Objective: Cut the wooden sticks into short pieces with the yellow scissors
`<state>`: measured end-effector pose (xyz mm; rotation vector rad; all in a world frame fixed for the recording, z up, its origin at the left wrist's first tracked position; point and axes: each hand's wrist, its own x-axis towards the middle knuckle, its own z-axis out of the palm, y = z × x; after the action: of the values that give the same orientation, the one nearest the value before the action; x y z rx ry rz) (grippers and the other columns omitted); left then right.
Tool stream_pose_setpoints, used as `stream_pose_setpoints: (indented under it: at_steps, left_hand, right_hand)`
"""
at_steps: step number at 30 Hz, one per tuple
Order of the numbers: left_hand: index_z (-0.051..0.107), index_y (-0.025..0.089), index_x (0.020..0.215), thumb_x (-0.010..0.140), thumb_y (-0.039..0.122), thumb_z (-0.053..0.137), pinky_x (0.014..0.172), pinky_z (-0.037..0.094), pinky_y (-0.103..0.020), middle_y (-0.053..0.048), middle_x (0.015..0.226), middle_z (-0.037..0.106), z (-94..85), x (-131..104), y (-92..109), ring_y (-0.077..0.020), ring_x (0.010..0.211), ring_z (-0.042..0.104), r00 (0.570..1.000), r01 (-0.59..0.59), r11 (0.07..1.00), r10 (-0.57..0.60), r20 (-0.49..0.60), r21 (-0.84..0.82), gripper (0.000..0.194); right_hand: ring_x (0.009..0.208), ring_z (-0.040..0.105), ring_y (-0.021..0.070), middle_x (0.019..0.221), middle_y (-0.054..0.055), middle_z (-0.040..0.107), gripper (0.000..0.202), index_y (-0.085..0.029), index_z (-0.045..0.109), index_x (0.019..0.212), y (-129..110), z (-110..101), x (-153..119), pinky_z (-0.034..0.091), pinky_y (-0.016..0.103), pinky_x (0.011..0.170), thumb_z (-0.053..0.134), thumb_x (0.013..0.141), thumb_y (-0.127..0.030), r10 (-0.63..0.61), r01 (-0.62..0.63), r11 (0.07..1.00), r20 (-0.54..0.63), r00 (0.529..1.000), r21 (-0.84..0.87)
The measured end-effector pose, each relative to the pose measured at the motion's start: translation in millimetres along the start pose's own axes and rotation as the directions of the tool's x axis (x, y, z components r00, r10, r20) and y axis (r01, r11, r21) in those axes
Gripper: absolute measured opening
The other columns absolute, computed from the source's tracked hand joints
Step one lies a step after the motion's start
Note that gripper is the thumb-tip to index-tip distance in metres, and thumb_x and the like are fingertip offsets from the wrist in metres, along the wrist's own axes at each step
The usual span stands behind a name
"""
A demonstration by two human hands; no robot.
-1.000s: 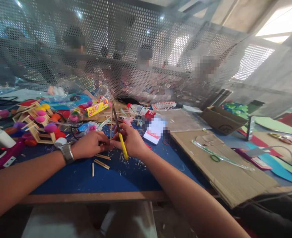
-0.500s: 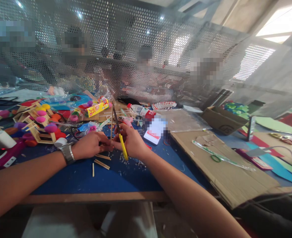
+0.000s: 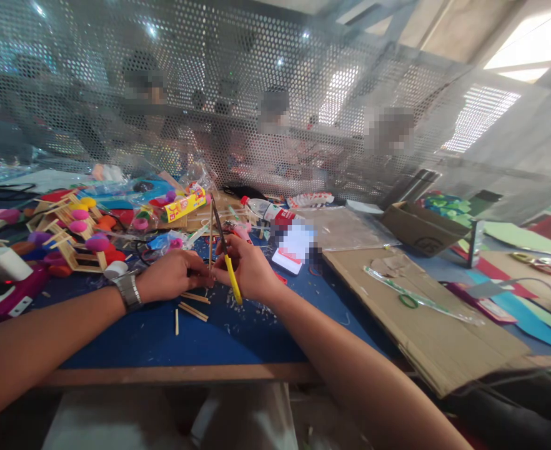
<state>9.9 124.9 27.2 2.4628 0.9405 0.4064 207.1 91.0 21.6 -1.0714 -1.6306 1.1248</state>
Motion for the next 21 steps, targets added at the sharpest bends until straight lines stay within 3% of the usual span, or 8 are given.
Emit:
stream_pose_setpoints:
  at_steps: [21]
  left_hand:
    - [0.080, 0.018, 0.082, 0.084, 0.029, 0.071, 0.063, 0.037, -0.022, -0.003, 0.078, 0.074, 0.8, 0.3, 0.8, -0.0136, 0.068, 0.060, 0.999, -0.029, 0.999, 0.030, -0.021, 0.041, 0.014]
  right_hand:
    - [0.067, 0.065, 0.0149, 0.075, -0.003, 0.063, 0.048, -0.023, 0.052, 0.087, 5.2, 0.1, 2.5, 0.056, 0.032, 0.069, 0.090, 0.059, -0.031, -0.008, 0.008, 0.998, 0.000, 1.000, 0.060]
